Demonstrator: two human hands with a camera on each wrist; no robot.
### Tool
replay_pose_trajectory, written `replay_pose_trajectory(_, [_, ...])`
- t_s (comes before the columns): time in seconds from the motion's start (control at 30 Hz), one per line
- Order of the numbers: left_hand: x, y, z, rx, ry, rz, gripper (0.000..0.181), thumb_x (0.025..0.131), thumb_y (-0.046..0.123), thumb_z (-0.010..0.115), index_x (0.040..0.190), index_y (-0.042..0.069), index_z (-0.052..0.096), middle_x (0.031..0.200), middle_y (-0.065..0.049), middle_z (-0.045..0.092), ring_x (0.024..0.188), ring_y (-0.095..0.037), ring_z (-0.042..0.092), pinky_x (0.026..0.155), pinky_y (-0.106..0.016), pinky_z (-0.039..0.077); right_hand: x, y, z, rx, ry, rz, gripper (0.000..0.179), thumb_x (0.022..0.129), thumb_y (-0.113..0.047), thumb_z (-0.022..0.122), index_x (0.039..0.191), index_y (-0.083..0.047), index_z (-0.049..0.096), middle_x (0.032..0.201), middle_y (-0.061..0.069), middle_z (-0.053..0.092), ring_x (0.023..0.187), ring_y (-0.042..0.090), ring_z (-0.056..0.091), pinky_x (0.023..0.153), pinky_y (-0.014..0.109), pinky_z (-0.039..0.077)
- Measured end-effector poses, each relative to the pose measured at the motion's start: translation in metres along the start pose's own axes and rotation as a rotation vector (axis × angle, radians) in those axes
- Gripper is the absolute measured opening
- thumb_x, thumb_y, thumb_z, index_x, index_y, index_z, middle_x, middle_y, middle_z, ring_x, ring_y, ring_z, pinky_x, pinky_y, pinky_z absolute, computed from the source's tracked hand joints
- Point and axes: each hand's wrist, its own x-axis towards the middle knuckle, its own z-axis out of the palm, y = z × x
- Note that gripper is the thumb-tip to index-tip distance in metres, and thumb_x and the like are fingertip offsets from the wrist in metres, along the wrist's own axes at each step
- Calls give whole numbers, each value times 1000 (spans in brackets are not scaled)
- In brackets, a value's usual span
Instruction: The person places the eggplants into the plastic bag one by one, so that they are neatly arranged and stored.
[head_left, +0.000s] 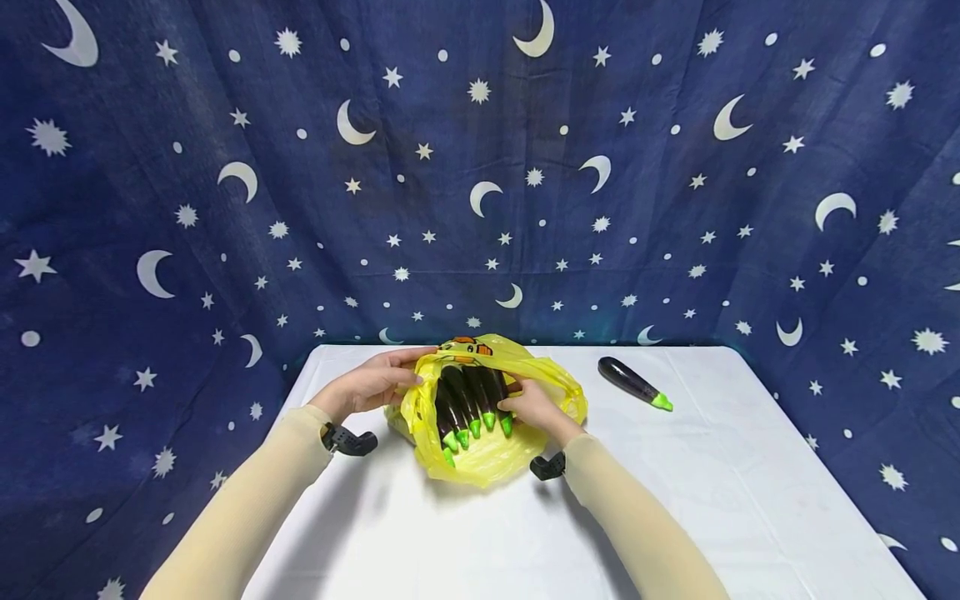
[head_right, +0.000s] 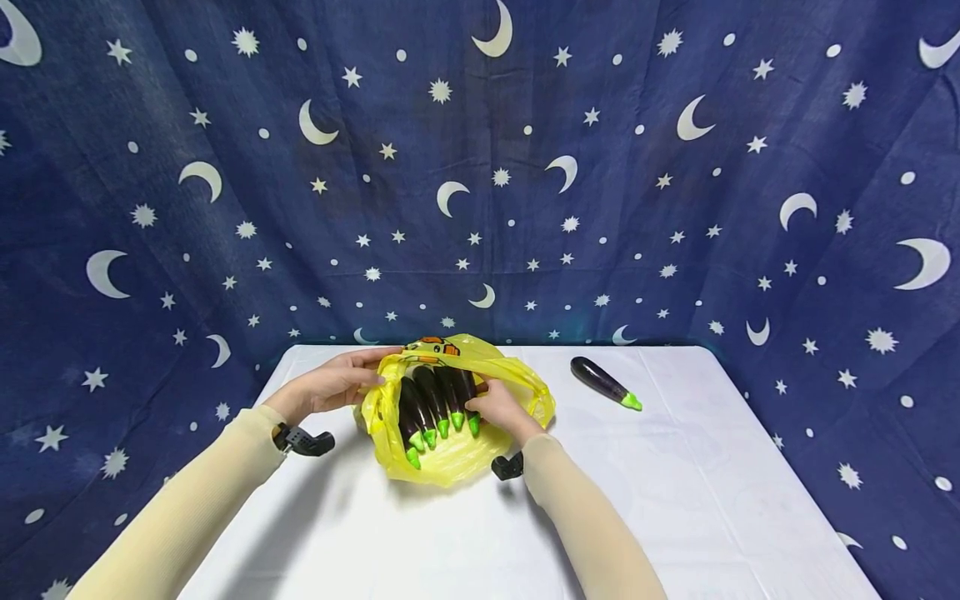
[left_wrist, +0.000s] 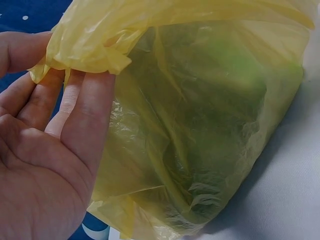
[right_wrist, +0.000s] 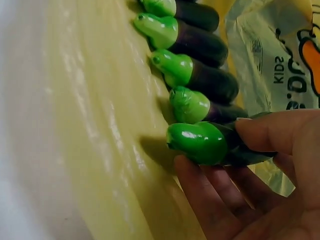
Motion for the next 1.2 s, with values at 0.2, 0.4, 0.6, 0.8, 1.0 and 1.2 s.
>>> replay_pose_trajectory(0.2, [1, 1, 0, -1, 6, 7, 71, 96, -5, 56, 161, 10, 32, 161, -21, 34, 113, -24, 64, 95, -46, 56, 10, 1, 2, 0, 58, 18, 65, 88, 1, 68, 149, -6, 49, 118, 24, 65, 86, 27, 65, 64, 43, 62])
replay_pose_trajectory(0.4, [5, 2, 2, -1, 35, 11, 71, 96, -6, 56, 161, 12, 33, 159, -17, 39, 113, -24, 64, 93, -44, 57, 16, 3, -1, 19, 68, 77, 66, 88, 2, 68, 150, -4, 47, 122, 25, 64, 88, 27, 65, 67, 41, 62])
replay_pose_trajectory(0.6, [7, 4, 4, -20, 59, 35, 70, 97, -7, 55, 161, 11, 33, 158, -16, 39, 113, -23, 65, 91, -41, 58, 17, 1, -3, 58, 47, 78, 75, 86, 5, 68, 156, -8, 43, 116, 25, 63, 82, 27, 64, 68, 49, 62])
replay_pose_trajectory(0.8, [8, 3, 3, -32, 98, 53, 69, 98, -9, 53, 161, 12, 33, 157, -18, 40, 112, -21, 65, 88, -38, 59, 21, 4, -2, 27, 35, 76, 76, 86, 2, 70, 156, -15, 44, 113, 19, 64, 80, 26, 63, 64, 48, 61])
replay_pose_trajectory(1.0, [10, 2, 2, -30, 97, 49, 69, 98, -8, 53, 161, 12, 32, 158, -18, 38, 112, -22, 65, 88, -38, 59, 22, 3, -1, -18, 35, 65, 75, 87, 3, 70, 155, -15, 44, 109, 18, 64, 81, 27, 64, 62, 48, 61])
replay_pose_trajectory(1.2, [9, 2, 2, -28, 107, 40, 70, 97, -8, 55, 160, 12, 34, 157, -15, 41, 111, -22, 66, 88, -39, 59, 23, 1, -1, -33, 52, 80, 68, 89, 4, 68, 152, -12, 49, 110, 19, 65, 72, 27, 62, 59, 44, 60])
